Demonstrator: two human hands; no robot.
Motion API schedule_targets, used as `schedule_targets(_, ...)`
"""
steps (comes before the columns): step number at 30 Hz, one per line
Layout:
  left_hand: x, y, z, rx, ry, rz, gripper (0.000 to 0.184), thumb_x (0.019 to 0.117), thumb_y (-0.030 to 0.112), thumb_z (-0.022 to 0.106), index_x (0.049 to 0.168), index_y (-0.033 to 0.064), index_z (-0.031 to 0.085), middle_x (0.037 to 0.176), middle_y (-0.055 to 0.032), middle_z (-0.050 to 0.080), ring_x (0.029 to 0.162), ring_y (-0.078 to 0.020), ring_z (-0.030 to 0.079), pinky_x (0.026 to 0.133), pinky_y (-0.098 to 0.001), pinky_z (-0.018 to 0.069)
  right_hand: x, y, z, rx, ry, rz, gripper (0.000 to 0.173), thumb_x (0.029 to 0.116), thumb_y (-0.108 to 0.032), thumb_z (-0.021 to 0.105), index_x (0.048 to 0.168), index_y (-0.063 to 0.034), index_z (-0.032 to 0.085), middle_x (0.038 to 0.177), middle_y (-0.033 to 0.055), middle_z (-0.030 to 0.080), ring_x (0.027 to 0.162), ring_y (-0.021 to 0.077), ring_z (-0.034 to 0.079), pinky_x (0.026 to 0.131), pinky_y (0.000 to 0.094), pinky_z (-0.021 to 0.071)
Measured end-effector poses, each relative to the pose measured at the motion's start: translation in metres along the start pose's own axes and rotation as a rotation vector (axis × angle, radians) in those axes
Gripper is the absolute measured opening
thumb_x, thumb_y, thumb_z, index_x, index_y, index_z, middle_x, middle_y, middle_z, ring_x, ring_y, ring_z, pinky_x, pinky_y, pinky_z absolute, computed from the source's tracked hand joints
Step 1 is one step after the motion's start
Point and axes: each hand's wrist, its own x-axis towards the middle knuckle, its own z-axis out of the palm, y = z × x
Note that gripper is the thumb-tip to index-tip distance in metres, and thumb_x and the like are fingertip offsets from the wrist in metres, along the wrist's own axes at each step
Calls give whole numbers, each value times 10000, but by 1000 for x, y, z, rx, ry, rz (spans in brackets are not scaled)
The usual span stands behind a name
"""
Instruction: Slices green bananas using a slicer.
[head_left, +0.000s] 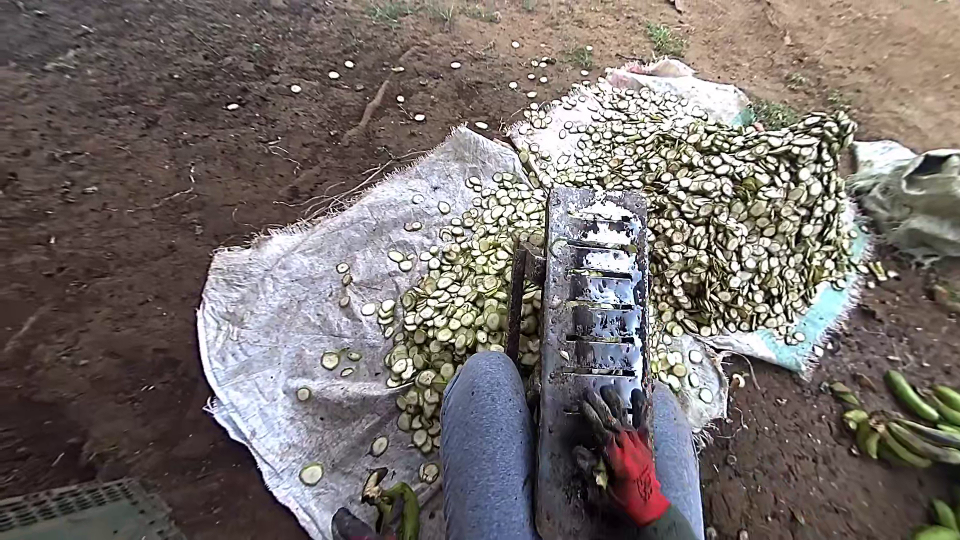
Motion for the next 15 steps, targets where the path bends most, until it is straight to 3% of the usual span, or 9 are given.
schedule_targets(1, 4, 1, 5, 50, -69, -11, 1009, 846, 576, 730, 1552, -29, 338, 1561, -298, 385, 1442, -445, 394, 1179, -569, 322, 30, 8, -1, 14, -44, 6, 573, 997, -451, 481, 1411, -79, 616, 1435, 139, 622, 1411, 382, 500, 1162, 702, 267)
schedule_targets(3, 11, 8, 12, 164, -211, -51, 1007, 809, 603, 757, 1535, 8, 392, 1529, -278, 437, 1423, -428, 421, 1164, -579, 333, 112, 35, 1, -13, -145, 39, 559, 943, -318, 566, 1431, -47, 597, 1444, 175, 604, 1406, 448, 483, 1150, 754, 238)
schedule_targets(6, 17, 19, 11, 165, -308, -104, 880, 822, 619, 734, 1477, 78, 506, 1411, -215, 587, 1328, -380, 541, 1114, -605, 383, 224, 78, 15, -112, -243, 153, 623, 1024, -403, 519, 1583, -151, 412, 1635, 69, 403, 1566, 319, 237, 1252, 653, 16)
schedule_targets(8, 23, 15, 15, 111, -334, -159, 759, 853, 586, 723, 1425, 110, 572, 1342, -191, 645, 1285, -370, 582, 1085, -611, 411, 258, 92, 22, -159, -218, 226, 643, 1029, -414, 490, 1608, -170, 356, 1669, 35, 342, 1582, 274, 188, 1263, 618, 52)
schedule_targets(9, 25, 13, 15, 76, -342, -179, 733, 862, 564, 729, 1418, 110, 580, 1336, -191, 650, 1283, -372, 585, 1081, -613, 418, 257, 87, 21, -147, -230, 270, 610, 1034, -403, 502, 1574, -134, 413, 1637, 71, 397, 1559, 286, 259, 1258, 609, 116)
schedule_targets(10, 23, 11, 15, 37, -336, -187, 713, 874, 546, 727, 1414, 104, 583, 1338, -192, 648, 1286, -371, 583, 1083, -611, 418, 243, 77, 17, -129, -245, 292, 533, 1029, -390, 535, 1458, -74, 539, 1516, 151, 527, 1464, 346, 420, 1204, 619, 272)
schedule_targets(11, 20, 10, 12, -9, -317, -180, 680, 898, 522, 712, 1408, 92, 584, 1338, -195, 646, 1282, -367, 587, 1085, -604, 420, 215, 65, 12, -94, -260, 279, 478, 1011, -365, 566, 1349, -30, 611, 1410, 204, 593, 1379, 396, 500, 1150, 642, 343)
schedule_targets(14, 12, 6, 8, -201, -209, -122, 586, 985, 406, 637, 1417, 19, 549, 1344, -213, 635, 1274, -341, 598, 1101, -537, 440, 88, 20, -4, -8, -246, 170, 653, 983, -429, 500, 1507, -39, 503, 1558, 162, 493, 1500, 429, 348, 1203, 729, 137)
schedule_targets(15, 13, 9, 2, -292, -175, -128, 553, 1007, 327, 625, 1425, -20, 525, 1361, -239, 614, 1288, -349, 584, 1114, -510, 433, 49, 5, -8, 12, -216, 157, 683, 978, -467, 482, 1521, -52, 490, 1569, 143, 485, 1505, 430, 340, 1197, 742, 126)
